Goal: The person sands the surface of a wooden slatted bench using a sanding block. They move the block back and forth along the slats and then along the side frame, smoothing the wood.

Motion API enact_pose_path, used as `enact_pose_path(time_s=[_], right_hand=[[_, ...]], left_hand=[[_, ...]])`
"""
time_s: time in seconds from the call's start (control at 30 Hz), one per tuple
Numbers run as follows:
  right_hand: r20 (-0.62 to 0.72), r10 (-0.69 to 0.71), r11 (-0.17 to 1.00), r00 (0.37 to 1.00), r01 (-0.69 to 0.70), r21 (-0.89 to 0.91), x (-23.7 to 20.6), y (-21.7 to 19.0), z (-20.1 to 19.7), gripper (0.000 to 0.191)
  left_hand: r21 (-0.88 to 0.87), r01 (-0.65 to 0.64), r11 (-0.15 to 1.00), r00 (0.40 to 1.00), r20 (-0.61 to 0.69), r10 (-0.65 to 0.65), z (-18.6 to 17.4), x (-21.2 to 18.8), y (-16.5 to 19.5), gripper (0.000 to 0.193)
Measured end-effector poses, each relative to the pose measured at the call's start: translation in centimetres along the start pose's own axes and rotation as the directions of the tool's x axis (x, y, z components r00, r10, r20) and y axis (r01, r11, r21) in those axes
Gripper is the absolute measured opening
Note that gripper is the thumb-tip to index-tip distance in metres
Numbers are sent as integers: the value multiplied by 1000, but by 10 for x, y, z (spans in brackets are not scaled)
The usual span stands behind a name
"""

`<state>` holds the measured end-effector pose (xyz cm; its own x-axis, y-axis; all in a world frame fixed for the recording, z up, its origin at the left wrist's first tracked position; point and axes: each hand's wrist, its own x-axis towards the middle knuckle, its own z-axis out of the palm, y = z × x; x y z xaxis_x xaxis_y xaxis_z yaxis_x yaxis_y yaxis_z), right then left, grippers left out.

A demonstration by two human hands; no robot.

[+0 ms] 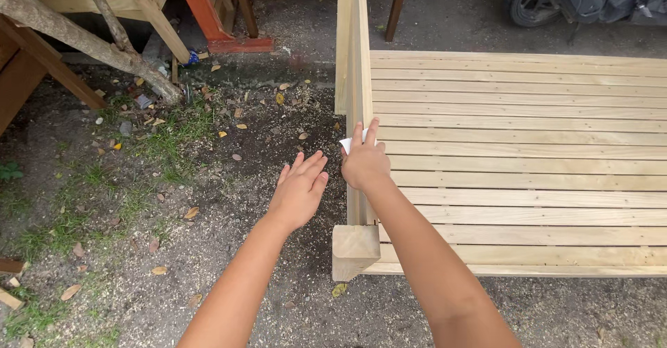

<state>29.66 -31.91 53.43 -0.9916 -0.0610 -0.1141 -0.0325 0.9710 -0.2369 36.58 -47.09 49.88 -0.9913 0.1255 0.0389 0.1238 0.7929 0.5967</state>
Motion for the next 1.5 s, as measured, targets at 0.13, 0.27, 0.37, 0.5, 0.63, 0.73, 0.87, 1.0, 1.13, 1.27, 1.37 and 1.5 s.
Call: enact_pose_path(time_s=[0.13, 0.27, 0.37, 0.5, 0.63, 0.73, 0.87, 1.0, 1.13, 1.27, 1.37, 1.5], right_hand=[[38, 53, 999, 998, -53, 9, -12, 0, 5, 71], [110, 123, 992, 986, -123, -8, -72, 8, 17, 74], [115, 191, 982, 975, -191, -7, -82, 7, 23, 73], [14, 247, 969, 969, -246, -32, -29, -1, 23, 75], [-91, 230, 973, 969, -231, 7, 11, -2, 20, 71], [-36, 228, 973, 973, -227, 35, -12, 6, 25, 70], [38, 214, 974, 976, -216, 64, -72, 14, 28, 71], [-1, 227, 972, 974, -226, 67, -52, 14, 25, 73], [-5, 252, 959, 968, -249, 133, 24, 12, 21, 75], [-21, 225, 962, 974, -219, 165, 25, 14, 11, 74], [41, 210, 951, 977, -214, 221, -39, 19, 9, 72], [115, 314, 927, 942, -330, 176, -96, 24, 19, 69]], left_hand=[[27, -55, 998, 997, 57, 54, -20, 16, -16, 49], [34, -183, 983, 976, 125, 177, -42, 34, -37, 50], [27, -253, 967, 954, 172, 245, -54, 36, -56, 51], [69, -291, 954, 937, 222, 269, -63, 38, -79, 51], [34, -257, 966, 938, 248, 241, -48, 44, -76, 52], [60, -314, 947, 920, 264, 289, -45, 59, -67, 52], [103, -357, 928, 903, 292, 315, -46, 88, -50, 53], [162, -439, 884, 880, 275, 387, -38, 116, -30, 56], [177, -455, 872, 872, 286, 397, -22, 129, -15, 56], [189, -472, 861, 861, 309, 404, -11, 141, -11, 57], [233, -533, 813, 833, 314, 456, -1, 160, -9, 57], [210, -660, 721, 738, 364, 569, 22, 186, -4, 56]])
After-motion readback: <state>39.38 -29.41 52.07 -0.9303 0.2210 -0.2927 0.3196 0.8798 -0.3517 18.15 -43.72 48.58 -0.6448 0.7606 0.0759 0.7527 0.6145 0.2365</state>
